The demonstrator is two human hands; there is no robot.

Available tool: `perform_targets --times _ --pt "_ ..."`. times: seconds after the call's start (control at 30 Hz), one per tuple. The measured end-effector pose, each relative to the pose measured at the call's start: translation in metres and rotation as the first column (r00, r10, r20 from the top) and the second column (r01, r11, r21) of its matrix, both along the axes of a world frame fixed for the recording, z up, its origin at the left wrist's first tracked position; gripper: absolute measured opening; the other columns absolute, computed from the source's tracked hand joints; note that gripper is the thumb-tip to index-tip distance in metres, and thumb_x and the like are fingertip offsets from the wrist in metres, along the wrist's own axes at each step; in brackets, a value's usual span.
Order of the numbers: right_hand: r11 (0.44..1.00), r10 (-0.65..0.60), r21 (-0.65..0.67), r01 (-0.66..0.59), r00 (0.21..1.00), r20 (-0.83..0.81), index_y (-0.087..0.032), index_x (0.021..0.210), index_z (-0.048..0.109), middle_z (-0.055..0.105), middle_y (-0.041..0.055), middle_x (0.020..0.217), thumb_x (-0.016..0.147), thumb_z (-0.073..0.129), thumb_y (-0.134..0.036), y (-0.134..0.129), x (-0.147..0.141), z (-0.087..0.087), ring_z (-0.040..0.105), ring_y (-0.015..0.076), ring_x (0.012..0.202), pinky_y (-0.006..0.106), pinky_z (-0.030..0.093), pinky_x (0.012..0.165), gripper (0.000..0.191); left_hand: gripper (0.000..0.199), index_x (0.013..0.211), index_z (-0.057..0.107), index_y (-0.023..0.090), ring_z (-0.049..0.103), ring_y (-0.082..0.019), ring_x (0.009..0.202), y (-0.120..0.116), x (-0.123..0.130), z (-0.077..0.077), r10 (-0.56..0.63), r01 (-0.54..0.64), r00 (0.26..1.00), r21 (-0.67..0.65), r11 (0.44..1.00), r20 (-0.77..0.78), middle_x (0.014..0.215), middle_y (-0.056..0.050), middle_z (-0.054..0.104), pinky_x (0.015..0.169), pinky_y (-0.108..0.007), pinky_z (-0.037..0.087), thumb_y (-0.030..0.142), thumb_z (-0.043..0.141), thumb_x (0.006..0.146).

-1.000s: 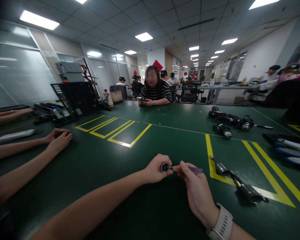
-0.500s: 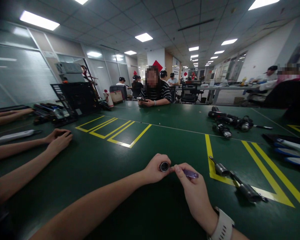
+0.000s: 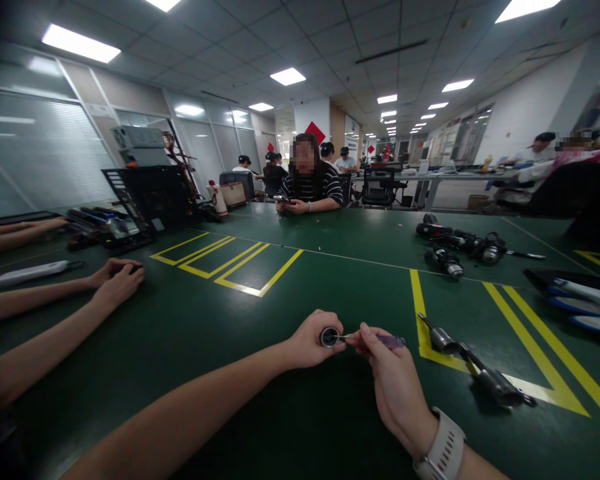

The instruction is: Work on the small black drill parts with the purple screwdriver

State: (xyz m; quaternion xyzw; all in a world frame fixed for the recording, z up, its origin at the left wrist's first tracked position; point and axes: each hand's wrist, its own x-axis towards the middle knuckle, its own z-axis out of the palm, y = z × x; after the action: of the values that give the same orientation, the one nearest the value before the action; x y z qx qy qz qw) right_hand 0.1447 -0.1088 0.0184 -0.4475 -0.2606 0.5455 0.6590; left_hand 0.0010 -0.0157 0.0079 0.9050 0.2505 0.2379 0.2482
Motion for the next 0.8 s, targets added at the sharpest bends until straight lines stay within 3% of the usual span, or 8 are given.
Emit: perform_targets --times 0.27,0.57,0.8 --pt "0.999 0.012 0.052 -0.015 0.999 0.048 -0.020 0.071 0.071 0.068 0.0002 0.073 0.066 0.075 -0.039 0.0011 0.0005 -0.0074 0.058 0.0174 0.079 0.030 0.044 0.077 0.020 0.017 0.069 0.053 0.016 0.052 -0.012 0.066 -0.0009 0.0011 0.0001 0.125 -0.124 0.989 -0.010 0.992 0.079 0.070 0.002 0.056 0.070 -0.026 0.039 0.024 0.068 0.069" --pt "0.992 0.014 0.112 -0.049 0.955 0.296 -0.023 0.082 0.071 0.067 0.0021 0.087 0.072 0.069 -0.044 -0.0054 -0.0028 -0.0072 0.054 0.0216 0.090 0.034 0.042 0.080 0.023 0.019 0.067 0.053 0.016 0.050 -0.011 0.062 0.0001 0.0023 -0.0021 0.097 -0.090 0.982 -0.045 0.995 0.163 0.065 0.002 0.054 0.061 -0.023 0.039 0.028 0.065 0.072" --pt "0.991 -0.084 0.119 0.054 0.960 0.267 -0.023 0.078 0.071 0.066 0.0017 0.085 0.070 0.070 -0.046 -0.0057 -0.0031 -0.0060 0.053 0.0202 0.083 0.033 0.043 0.075 0.024 0.022 0.068 0.051 0.016 0.046 -0.010 0.058 -0.0020 0.0020 0.0000 0.108 -0.092 0.960 -0.073 0.993 0.260 0.064 0.003 0.050 0.056 -0.022 0.037 0.032 0.066 0.071"
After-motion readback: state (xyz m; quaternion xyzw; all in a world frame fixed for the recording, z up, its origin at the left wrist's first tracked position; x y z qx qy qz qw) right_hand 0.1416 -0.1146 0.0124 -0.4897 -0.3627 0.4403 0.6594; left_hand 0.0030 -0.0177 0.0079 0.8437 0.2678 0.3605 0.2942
